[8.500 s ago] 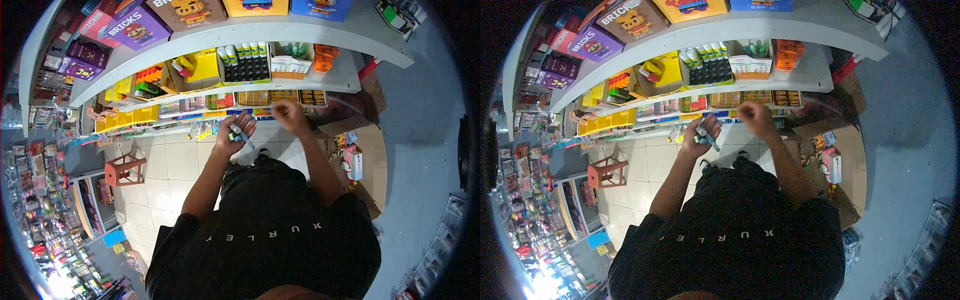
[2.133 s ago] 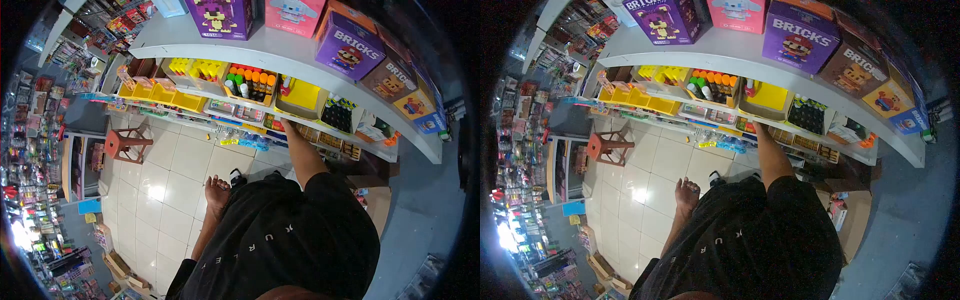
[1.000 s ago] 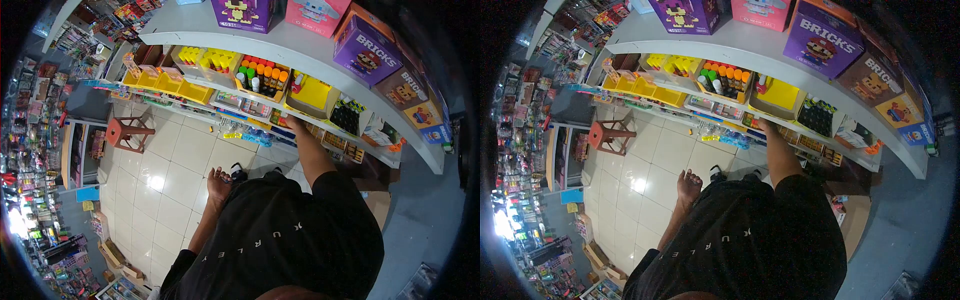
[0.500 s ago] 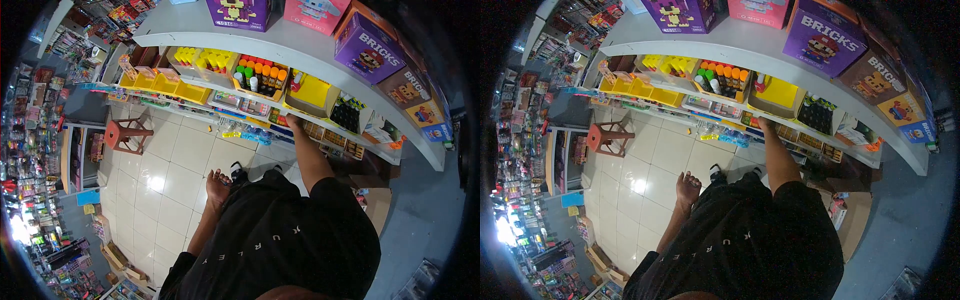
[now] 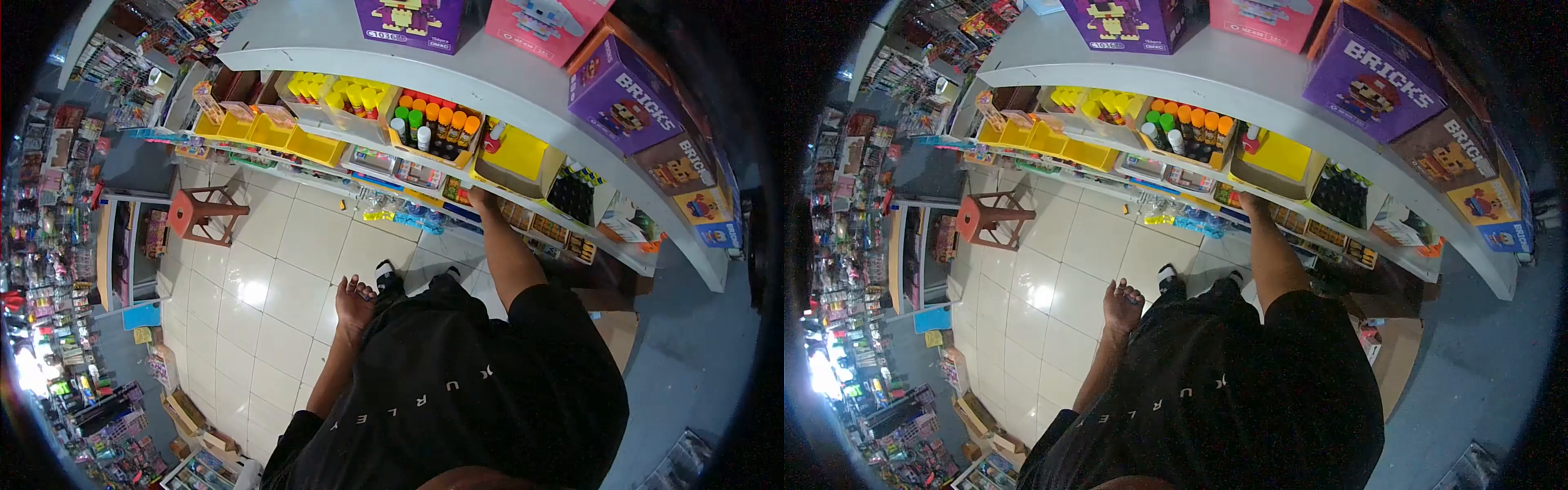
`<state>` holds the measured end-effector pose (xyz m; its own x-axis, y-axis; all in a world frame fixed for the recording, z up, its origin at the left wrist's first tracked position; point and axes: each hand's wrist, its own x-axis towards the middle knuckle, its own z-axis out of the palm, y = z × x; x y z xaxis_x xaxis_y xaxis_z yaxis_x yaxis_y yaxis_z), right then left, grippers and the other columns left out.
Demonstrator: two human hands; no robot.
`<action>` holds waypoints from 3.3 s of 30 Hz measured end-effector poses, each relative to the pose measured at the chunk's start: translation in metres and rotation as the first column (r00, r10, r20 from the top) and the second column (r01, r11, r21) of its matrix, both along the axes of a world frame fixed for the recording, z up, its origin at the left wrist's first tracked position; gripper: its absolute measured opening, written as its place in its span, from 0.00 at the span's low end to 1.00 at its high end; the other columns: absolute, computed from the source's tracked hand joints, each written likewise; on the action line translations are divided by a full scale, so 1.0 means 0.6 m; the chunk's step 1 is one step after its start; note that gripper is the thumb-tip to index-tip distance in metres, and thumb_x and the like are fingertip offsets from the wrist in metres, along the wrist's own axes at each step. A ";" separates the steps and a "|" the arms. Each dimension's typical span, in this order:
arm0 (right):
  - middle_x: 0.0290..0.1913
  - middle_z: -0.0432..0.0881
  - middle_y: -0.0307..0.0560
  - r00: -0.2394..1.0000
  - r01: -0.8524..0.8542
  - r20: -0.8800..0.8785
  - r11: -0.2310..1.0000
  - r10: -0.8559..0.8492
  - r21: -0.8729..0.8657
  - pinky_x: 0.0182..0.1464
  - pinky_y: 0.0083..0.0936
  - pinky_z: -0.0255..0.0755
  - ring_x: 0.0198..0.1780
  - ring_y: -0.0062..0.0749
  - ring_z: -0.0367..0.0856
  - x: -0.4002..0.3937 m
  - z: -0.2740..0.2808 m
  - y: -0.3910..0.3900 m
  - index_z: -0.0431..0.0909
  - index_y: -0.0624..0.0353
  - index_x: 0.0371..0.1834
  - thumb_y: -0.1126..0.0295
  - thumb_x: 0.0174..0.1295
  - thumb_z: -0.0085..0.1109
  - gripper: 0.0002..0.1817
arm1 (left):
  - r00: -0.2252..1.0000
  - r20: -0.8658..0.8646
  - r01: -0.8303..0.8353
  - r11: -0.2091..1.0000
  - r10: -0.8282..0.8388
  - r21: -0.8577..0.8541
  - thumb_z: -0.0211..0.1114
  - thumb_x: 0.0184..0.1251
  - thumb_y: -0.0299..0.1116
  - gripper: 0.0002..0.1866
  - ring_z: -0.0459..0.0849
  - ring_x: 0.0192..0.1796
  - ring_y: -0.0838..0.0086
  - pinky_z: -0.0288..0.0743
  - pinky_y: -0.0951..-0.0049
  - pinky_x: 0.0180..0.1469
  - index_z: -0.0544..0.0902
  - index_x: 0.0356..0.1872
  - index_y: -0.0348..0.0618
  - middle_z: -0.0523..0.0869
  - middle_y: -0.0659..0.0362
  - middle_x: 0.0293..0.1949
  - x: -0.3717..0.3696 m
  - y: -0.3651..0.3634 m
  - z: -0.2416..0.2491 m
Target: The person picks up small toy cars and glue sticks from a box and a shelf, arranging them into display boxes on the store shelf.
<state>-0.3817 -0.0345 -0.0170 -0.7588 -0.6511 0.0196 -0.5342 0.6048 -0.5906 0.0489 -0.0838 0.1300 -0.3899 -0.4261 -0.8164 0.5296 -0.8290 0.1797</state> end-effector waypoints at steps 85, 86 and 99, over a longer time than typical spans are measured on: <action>0.41 0.81 0.57 0.995 -0.031 0.085 0.989 0.043 -0.146 0.49 0.39 0.74 0.46 0.51 0.81 0.245 0.124 -0.088 0.77 0.60 0.40 0.81 0.48 0.56 0.14 | 0.728 0.115 0.682 0.698 -0.676 -0.218 0.46 0.75 0.56 0.33 0.73 0.65 0.54 0.60 0.58 0.68 0.58 0.71 0.45 0.73 0.46 0.65 0.020 -0.224 -0.041; 0.40 0.81 0.57 0.985 0.023 0.173 0.975 0.016 -0.219 0.48 0.38 0.74 0.46 0.50 0.81 0.277 0.099 -0.051 0.78 0.60 0.41 0.80 0.48 0.57 0.14 | 0.677 0.063 0.725 0.648 -0.734 -0.233 0.49 0.74 0.54 0.32 0.73 0.64 0.53 0.63 0.57 0.66 0.60 0.71 0.46 0.73 0.48 0.66 0.006 -0.221 -0.053; 0.32 0.83 0.47 0.786 0.609 0.266 0.772 -0.558 -0.182 0.39 0.30 0.78 0.34 0.32 0.83 0.431 0.274 0.594 0.81 0.60 0.38 0.71 0.61 0.60 0.06 | 0.180 0.208 0.953 0.118 -0.962 -0.280 0.50 0.75 0.49 0.24 0.78 0.50 0.62 0.72 0.64 0.50 0.69 0.65 0.48 0.77 0.56 0.59 -0.271 -0.009 -0.031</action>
